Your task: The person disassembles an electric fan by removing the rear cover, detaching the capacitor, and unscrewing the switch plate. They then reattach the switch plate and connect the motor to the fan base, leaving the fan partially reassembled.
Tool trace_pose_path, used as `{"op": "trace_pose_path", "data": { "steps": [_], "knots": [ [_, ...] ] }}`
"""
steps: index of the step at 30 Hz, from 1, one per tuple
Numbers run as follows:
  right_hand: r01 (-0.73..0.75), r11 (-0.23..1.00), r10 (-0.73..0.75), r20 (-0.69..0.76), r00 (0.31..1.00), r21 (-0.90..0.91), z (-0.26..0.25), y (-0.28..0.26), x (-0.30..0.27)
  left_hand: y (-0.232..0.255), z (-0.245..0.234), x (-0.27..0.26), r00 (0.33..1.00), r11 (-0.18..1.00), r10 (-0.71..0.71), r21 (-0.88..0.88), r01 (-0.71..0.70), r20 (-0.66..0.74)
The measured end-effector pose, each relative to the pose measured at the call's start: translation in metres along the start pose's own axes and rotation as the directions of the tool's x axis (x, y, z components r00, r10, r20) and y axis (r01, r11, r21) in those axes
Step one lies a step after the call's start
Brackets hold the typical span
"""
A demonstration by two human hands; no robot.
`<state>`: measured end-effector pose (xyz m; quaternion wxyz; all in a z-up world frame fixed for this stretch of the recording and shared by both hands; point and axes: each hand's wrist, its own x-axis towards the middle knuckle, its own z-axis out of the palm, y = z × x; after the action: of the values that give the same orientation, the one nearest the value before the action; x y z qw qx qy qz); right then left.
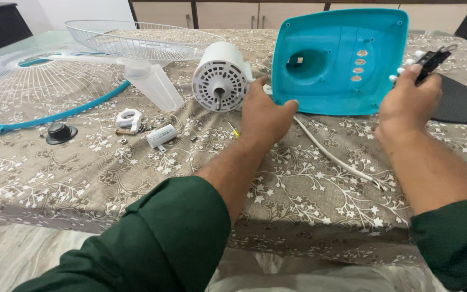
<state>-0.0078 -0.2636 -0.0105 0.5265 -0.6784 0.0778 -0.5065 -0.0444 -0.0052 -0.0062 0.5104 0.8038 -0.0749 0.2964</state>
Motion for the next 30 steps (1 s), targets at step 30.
{"op": "trace_pose_path", "data": {
  "steps": [30],
  "knots": [
    [-0.562,0.629,0.195,0.590,0.783,0.538,0.000,-0.024,-0.012,0.006,-0.015,0.011,0.934,0.431,0.157,-0.873,0.229,0.322]
  ]
}}
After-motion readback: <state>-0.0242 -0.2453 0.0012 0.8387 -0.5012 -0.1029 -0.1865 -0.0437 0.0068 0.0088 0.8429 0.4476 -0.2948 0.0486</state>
